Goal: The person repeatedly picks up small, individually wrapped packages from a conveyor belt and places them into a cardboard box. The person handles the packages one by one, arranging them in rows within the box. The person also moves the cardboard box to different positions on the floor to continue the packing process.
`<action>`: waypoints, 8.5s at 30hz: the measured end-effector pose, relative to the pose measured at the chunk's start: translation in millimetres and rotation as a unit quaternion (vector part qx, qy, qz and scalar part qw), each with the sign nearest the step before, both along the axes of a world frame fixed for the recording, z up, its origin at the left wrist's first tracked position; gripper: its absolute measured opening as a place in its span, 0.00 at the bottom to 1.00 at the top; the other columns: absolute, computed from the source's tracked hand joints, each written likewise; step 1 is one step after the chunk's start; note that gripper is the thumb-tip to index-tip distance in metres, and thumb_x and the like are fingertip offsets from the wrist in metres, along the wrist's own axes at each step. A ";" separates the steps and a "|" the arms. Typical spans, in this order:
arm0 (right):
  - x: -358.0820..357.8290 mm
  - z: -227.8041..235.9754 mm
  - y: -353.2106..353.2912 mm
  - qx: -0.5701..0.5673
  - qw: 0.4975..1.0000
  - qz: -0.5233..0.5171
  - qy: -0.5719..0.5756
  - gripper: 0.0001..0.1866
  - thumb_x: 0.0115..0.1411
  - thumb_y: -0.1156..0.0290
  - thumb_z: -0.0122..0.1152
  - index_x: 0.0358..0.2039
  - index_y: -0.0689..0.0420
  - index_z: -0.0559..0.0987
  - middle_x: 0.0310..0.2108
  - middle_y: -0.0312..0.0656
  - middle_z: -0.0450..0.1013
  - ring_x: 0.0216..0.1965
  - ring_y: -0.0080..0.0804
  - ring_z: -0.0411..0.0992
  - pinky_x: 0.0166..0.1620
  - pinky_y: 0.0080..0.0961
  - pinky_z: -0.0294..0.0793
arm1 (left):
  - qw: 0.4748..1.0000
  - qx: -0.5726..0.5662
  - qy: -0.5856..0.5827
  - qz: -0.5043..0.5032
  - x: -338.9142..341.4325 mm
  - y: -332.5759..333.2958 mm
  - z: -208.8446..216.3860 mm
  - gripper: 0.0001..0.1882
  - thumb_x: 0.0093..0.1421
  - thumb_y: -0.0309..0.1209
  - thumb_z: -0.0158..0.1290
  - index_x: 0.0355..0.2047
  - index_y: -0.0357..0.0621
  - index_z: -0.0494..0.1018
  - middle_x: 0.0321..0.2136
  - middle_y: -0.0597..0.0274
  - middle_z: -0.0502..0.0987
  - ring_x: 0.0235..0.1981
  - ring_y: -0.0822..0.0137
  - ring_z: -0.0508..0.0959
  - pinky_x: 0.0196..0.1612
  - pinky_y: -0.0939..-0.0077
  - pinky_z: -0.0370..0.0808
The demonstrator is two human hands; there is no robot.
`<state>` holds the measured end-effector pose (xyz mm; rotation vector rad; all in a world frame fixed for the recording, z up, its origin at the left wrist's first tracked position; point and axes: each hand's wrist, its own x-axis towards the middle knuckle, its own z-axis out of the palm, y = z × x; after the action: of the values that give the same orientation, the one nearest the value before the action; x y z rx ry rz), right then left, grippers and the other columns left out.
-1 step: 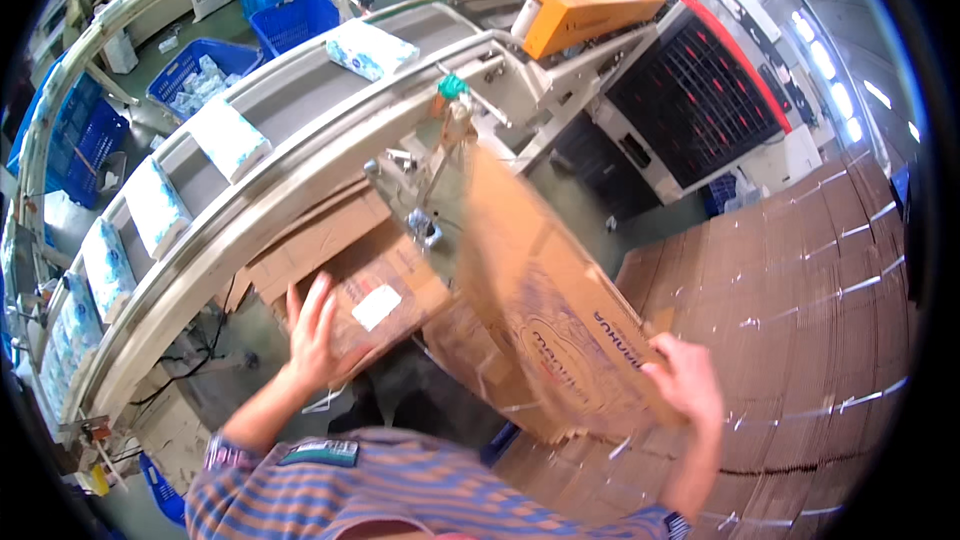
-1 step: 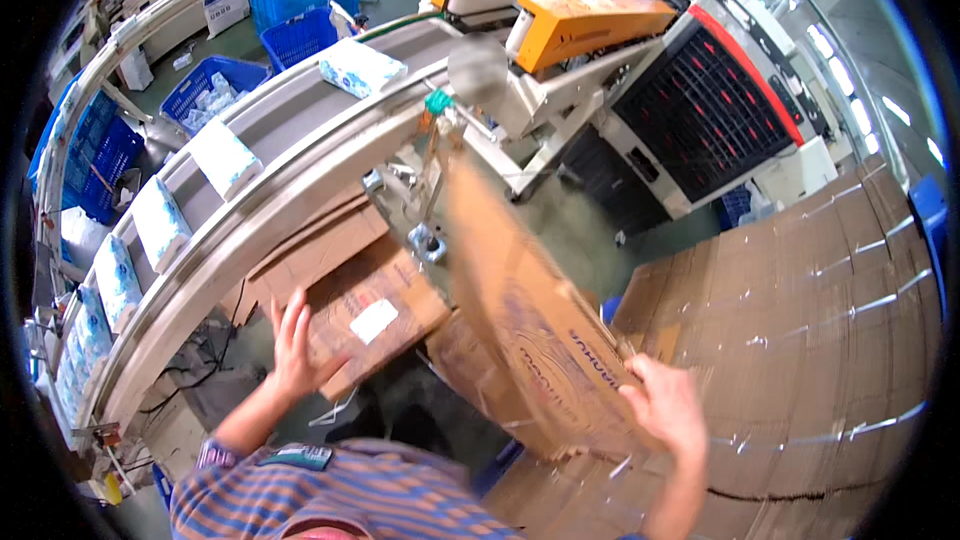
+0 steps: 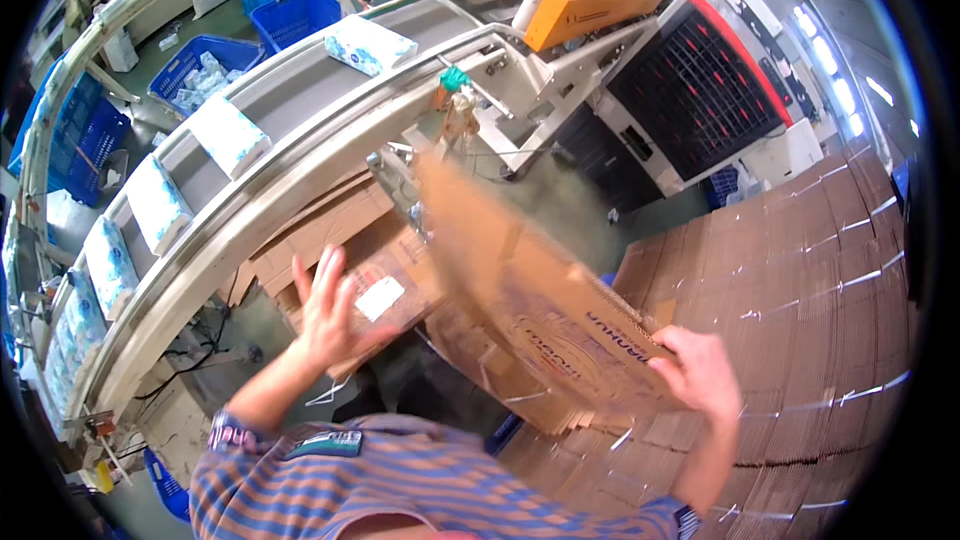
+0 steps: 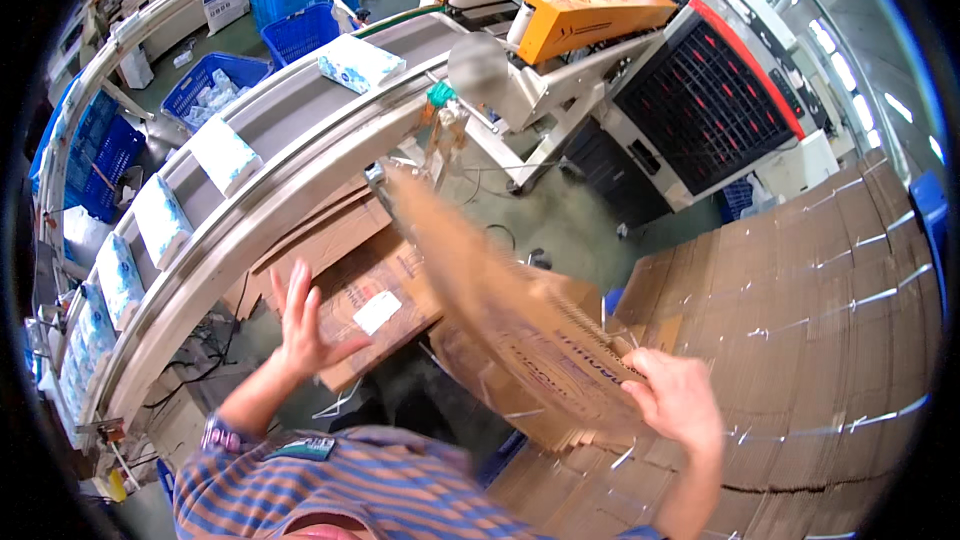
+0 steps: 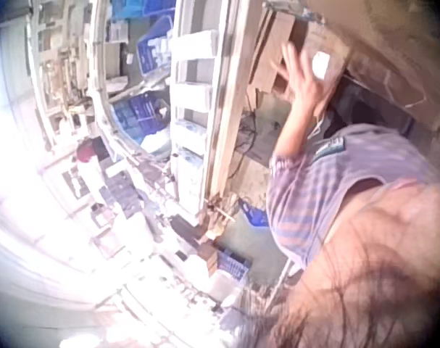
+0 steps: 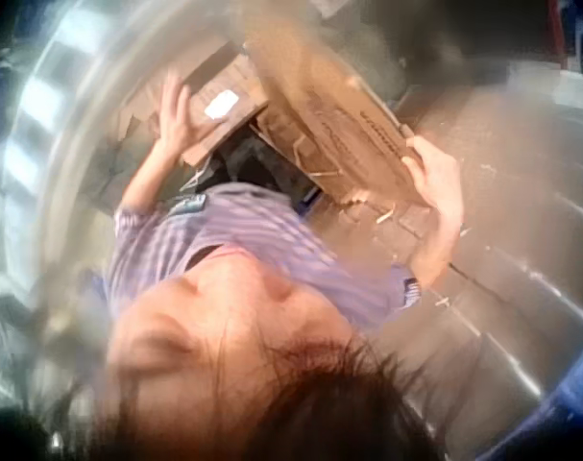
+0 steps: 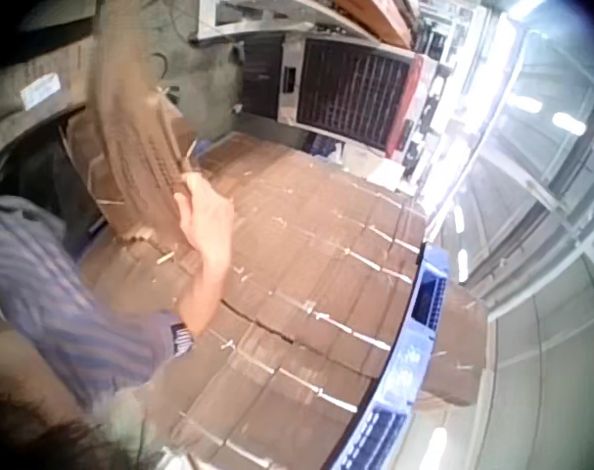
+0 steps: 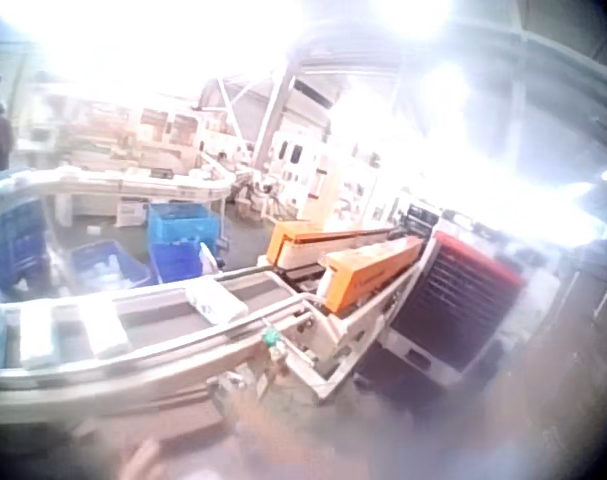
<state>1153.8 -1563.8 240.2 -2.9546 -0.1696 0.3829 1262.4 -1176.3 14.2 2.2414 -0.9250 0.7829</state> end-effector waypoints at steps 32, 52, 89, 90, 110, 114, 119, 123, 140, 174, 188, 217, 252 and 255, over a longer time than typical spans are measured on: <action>303.2 -114.9 95.9 -0.076 0.853 0.517 -0.018 0.15 0.55 0.59 0.50 0.28 0.58 0.75 0.29 0.51 0.72 0.30 0.49 0.72 0.28 0.43 0.72 | 0.956 0.124 0.233 -0.129 28.5 -34.9 61.9 0.27 0.59 0.46 0.46 0.06 0.50 0.62 0.07 0.64 0.63 0.12 0.59 0.66 0.26 0.63 0.62; 338.9 -283.8 -121.3 0.232 0.951 0.178 -0.105 0.32 0.62 0.50 0.36 0.64 0.49 0.50 0.66 0.45 0.42 0.67 0.44 0.37 0.61 0.58 0.36 | 0.866 -0.135 0.203 0.436 68.4 -58.8 -38.2 0.37 0.52 0.38 0.55 0.59 0.37 0.54 0.56 0.45 0.59 0.57 0.51 0.59 0.60 0.61 0.53; 463.8 -151.1 114.8 0.356 0.814 0.380 -0.259 0.16 0.48 0.68 0.64 0.37 0.60 0.75 0.40 0.46 0.71 0.41 0.44 0.69 0.45 0.35 0.70 | 0.705 0.114 0.413 0.566 341.7 -32.8 49.6 0.54 0.43 0.45 0.57 0.65 0.49 0.38 0.63 0.40 0.40 0.62 0.41 0.48 0.52 0.37 0.58; 465.2 -157.3 119.4 0.368 0.795 0.398 -0.271 0.16 0.47 0.69 0.65 0.37 0.59 0.76 0.39 0.46 0.71 0.40 0.44 0.69 0.43 0.34 0.70 | 0.691 0.073 0.427 0.579 336.2 -17.2 51.6 0.55 0.42 0.45 0.58 0.65 0.52 0.38 0.63 0.40 0.40 0.61 0.42 0.50 0.52 0.41 0.61; 546.1 -145.9 149.2 0.218 0.949 0.223 -0.040 0.63 0.33 0.43 0.70 0.60 0.70 0.48 0.53 0.63 0.58 0.48 0.55 0.66 0.48 0.39 0.68 | 0.680 0.078 0.375 0.625 332.5 -93.7 93.5 0.53 0.41 0.48 0.58 0.62 0.41 0.46 0.60 0.38 0.49 0.61 0.44 0.51 0.48 0.33 0.60; 549.3 -124.3 134.1 0.178 0.966 0.186 -0.028 0.61 0.28 0.42 0.73 0.56 0.67 0.55 0.44 0.58 0.65 0.45 0.52 0.69 0.45 0.38 0.70 | 0.742 -0.081 0.334 0.576 314.7 -64.6 88.5 0.46 0.42 0.39 0.56 0.61 0.40 0.50 0.56 0.42 0.58 0.55 0.53 0.63 0.50 0.59 0.67; 510.6 -108.7 155.4 0.358 0.850 0.377 -0.079 0.31 0.42 0.60 0.66 0.46 0.61 0.71 0.37 0.48 0.72 0.42 0.45 0.69 0.43 0.36 0.70 | 0.713 -0.427 0.388 0.398 310.8 -69.9 90.0 0.41 0.45 0.39 0.56 0.58 0.36 0.55 0.48 0.44 0.68 0.51 0.57 0.68 0.55 0.70 0.62; 564.6 -115.2 90.4 0.253 0.933 0.201 -0.160 0.34 0.46 0.54 0.63 0.48 0.65 0.69 0.37 0.50 0.72 0.43 0.47 0.70 0.47 0.39 0.68 | 0.791 -0.276 0.294 0.459 316.2 -76.6 85.0 0.50 0.40 0.48 0.63 0.58 0.34 0.54 0.50 0.42 0.66 0.52 0.53 0.67 0.56 0.68 0.61; 587.7 -115.3 92.9 0.247 0.949 0.172 -0.098 0.42 0.41 0.60 0.66 0.54 0.64 0.60 0.39 0.54 0.69 0.43 0.48 0.69 0.43 0.37 0.71 | 0.819 -0.321 0.249 0.405 338.0 -93.5 96.5 0.40 0.39 0.39 0.66 0.50 0.35 0.61 0.41 0.50 0.73 0.42 0.59 0.74 0.47 0.69 0.69; 507.0 -46.6 -66.7 -0.016 0.880 0.390 0.269 0.52 0.47 0.29 0.46 0.60 0.60 0.58 0.33 0.59 0.73 0.37 0.49 0.73 0.41 0.37 0.72 | 0.733 -0.096 0.608 0.290 186.2 -187.3 168.2 0.47 0.48 0.47 0.56 0.58 0.28 0.49 0.51 0.38 0.64 0.54 0.46 0.65 0.57 0.64 0.60; 490.3 -174.1 -2.5 0.395 0.721 0.463 0.331 0.15 0.58 0.59 0.52 0.37 0.56 0.78 0.36 0.45 0.75 0.38 0.42 0.73 0.43 0.33 0.71 | 0.768 -0.049 0.609 0.191 273.2 -197.1 111.0 0.12 0.55 0.31 0.50 0.27 0.33 0.75 0.18 0.53 0.75 0.21 0.59 0.77 0.28 0.65 0.72; 750.3 -146.7 -98.2 0.174 0.984 -0.013 -0.035 0.37 0.37 0.45 0.66 0.46 0.53 0.73 0.39 0.48 0.71 0.45 0.46 0.70 0.44 0.38 0.70 | 0.851 -0.244 0.276 0.374 484.0 -251.6 72.3 0.50 0.35 0.48 0.67 0.54 0.34 0.57 0.46 0.43 0.70 0.49 0.51 0.71 0.52 0.63 0.66; 782.9 -36.0 -271.6 0.418 0.686 0.139 -0.579 0.39 0.45 0.65 0.65 0.56 0.62 0.59 0.52 0.53 0.61 0.53 0.45 0.61 0.52 0.45 0.64 | 0.788 -0.317 0.404 0.339 474.9 -277.4 126.4 0.51 0.41 0.40 0.66 0.59 0.34 0.50 0.50 0.48 0.66 0.51 0.61 0.67 0.54 0.70 0.63; 780.1 20.1 -270.8 0.609 0.497 0.042 -0.617 0.30 0.51 0.65 0.61 0.52 0.64 0.63 0.50 0.51 0.64 0.51 0.42 0.65 0.49 0.40 0.73 | 0.762 -0.284 0.402 0.421 473.7 -267.1 108.3 0.57 0.38 0.44 0.67 0.60 0.30 0.48 0.53 0.43 0.64 0.54 0.57 0.66 0.55 0.69 0.62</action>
<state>1933.9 -1834.6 260.3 -1.2033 -0.4543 -1.3373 1736.0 -1443.4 122.5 2.0072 0.7091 0.2615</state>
